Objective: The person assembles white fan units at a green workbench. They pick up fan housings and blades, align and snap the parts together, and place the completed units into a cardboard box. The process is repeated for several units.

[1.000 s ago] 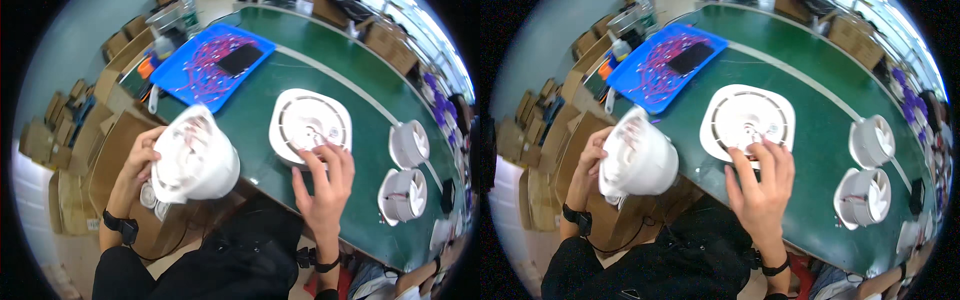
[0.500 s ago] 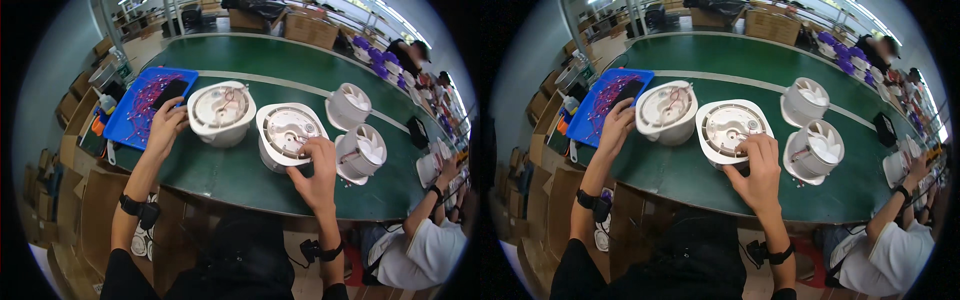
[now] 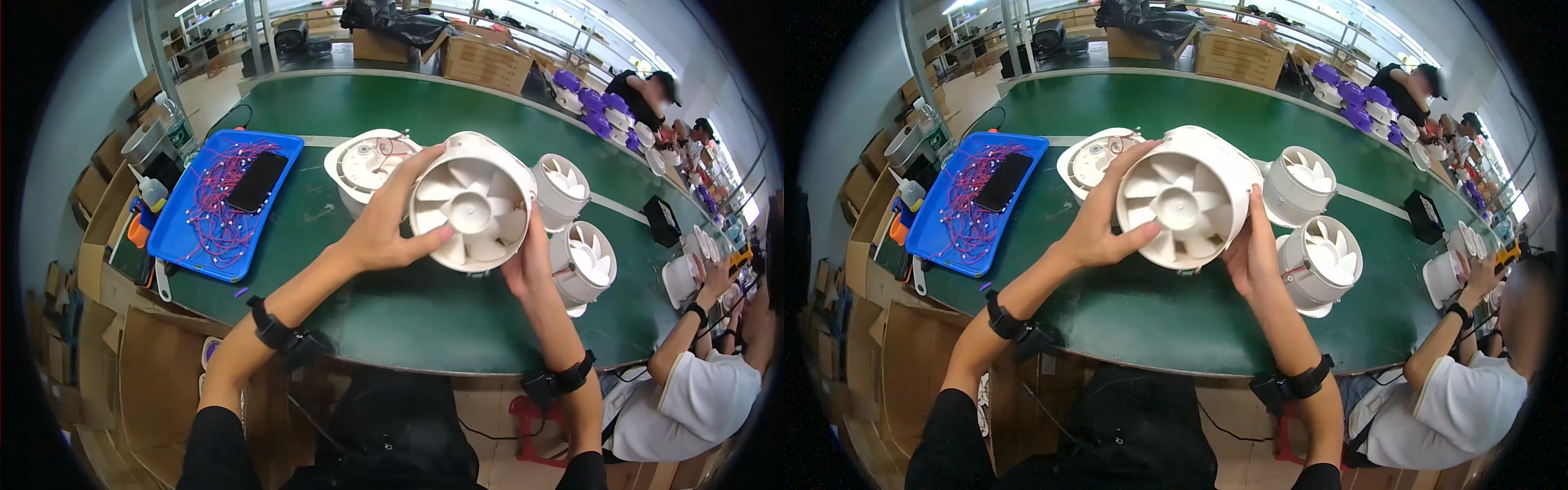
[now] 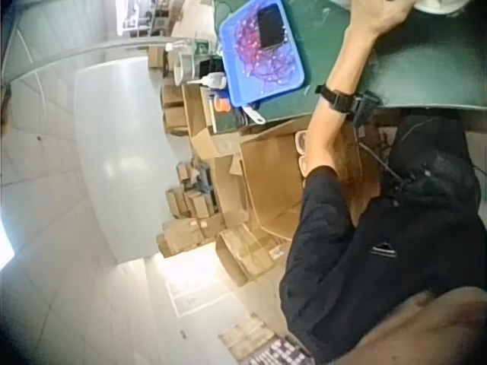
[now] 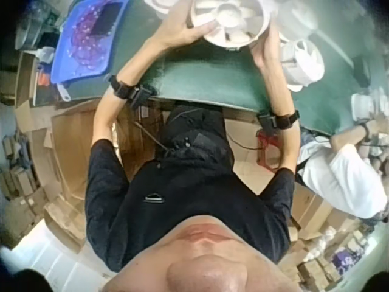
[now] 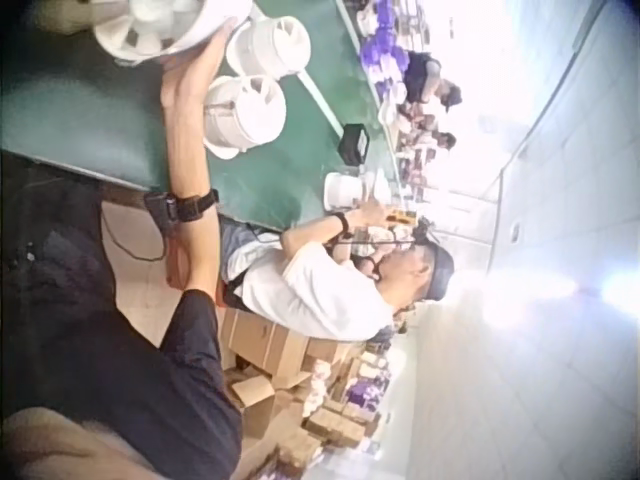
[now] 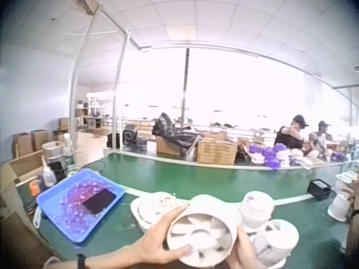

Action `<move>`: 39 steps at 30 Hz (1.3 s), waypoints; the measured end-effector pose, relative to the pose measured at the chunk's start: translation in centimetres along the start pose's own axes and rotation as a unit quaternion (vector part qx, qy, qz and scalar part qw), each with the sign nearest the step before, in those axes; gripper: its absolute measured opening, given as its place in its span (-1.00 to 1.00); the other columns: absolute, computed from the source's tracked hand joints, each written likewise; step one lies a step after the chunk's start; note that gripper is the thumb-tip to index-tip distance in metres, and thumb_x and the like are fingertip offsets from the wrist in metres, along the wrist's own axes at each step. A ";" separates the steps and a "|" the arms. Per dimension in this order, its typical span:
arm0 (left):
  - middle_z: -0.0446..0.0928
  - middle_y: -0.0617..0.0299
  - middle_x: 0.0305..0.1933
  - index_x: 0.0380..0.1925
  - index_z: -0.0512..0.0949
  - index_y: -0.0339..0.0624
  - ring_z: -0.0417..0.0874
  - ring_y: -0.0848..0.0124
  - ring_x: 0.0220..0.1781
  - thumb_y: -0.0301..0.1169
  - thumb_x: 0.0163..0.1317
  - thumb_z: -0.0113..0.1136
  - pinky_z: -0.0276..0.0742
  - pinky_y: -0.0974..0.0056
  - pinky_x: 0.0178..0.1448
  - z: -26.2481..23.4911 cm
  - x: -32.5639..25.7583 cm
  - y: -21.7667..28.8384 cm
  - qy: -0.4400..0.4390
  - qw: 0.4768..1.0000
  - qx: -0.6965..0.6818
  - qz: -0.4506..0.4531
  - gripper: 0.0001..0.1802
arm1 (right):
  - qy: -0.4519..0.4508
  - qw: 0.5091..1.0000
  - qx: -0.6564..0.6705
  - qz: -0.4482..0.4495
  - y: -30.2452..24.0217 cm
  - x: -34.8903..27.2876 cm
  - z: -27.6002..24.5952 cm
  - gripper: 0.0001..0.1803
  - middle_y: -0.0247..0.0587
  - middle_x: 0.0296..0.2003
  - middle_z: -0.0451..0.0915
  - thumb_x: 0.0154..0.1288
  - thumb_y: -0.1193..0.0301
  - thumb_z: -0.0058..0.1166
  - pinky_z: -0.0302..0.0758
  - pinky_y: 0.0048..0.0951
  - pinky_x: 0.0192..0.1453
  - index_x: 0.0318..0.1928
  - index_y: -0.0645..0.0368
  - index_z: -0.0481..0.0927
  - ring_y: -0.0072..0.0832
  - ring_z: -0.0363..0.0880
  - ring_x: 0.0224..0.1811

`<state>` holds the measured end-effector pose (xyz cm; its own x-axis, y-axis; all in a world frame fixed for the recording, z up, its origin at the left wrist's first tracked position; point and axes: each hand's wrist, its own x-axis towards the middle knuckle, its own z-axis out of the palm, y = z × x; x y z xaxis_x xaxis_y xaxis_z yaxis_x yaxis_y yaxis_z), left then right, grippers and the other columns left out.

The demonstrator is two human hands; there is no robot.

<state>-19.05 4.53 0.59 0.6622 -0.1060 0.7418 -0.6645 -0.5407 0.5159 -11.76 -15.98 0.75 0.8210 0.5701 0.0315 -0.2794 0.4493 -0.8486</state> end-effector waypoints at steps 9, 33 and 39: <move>0.15 -0.13 0.39 0.37 0.05 -0.29 0.20 0.06 0.42 -0.13 0.02 0.26 0.07 0.11 0.44 1.6 1.4 -4.0 -0.030 0.999 -0.036 0.003 -0.03 | -0.054 0.994 0.065 0.070 3.0 3.4 -3.4 -0.37 -0.12 0.29 0.30 0.47 -0.01 -0.43 0.47 0.00 0.19 0.37 0.10 0.16 -0.14 0.38 0.27; 0.20 -0.08 0.26 0.35 -0.16 -0.21 0.27 0.15 0.33 -0.25 -0.06 0.49 0.20 0.11 0.37 4.9 -0.2 -4.7 0.081 0.931 -0.306 -0.182 0.15 | 0.011 0.994 -0.087 -0.070 2.8 2.3 -3.5 -0.24 0.00 0.25 0.31 0.38 -0.01 -0.17 0.15 -0.31 0.40 0.36 0.32 0.10 -0.29 0.28 0.32; 0.08 -0.13 0.38 0.44 -0.39 -0.11 0.16 0.07 0.43 -0.16 -0.08 0.44 0.11 0.09 0.43 3.5 -0.6 -5.5 -0.023 0.919 -0.354 -0.170 0.32 | 0.015 0.975 -0.166 -0.150 1.4 3.0 -4.0 -0.24 0.02 0.27 0.30 0.34 0.03 -0.11 0.14 -0.29 0.42 0.35 0.35 0.14 -0.27 0.26 0.34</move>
<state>-14.55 4.65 -4.22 0.8766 -0.0762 0.4752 -0.4640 0.1284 0.8765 -7.68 -16.37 -2.39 0.8562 0.4249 0.2940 0.1479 0.3437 -0.9274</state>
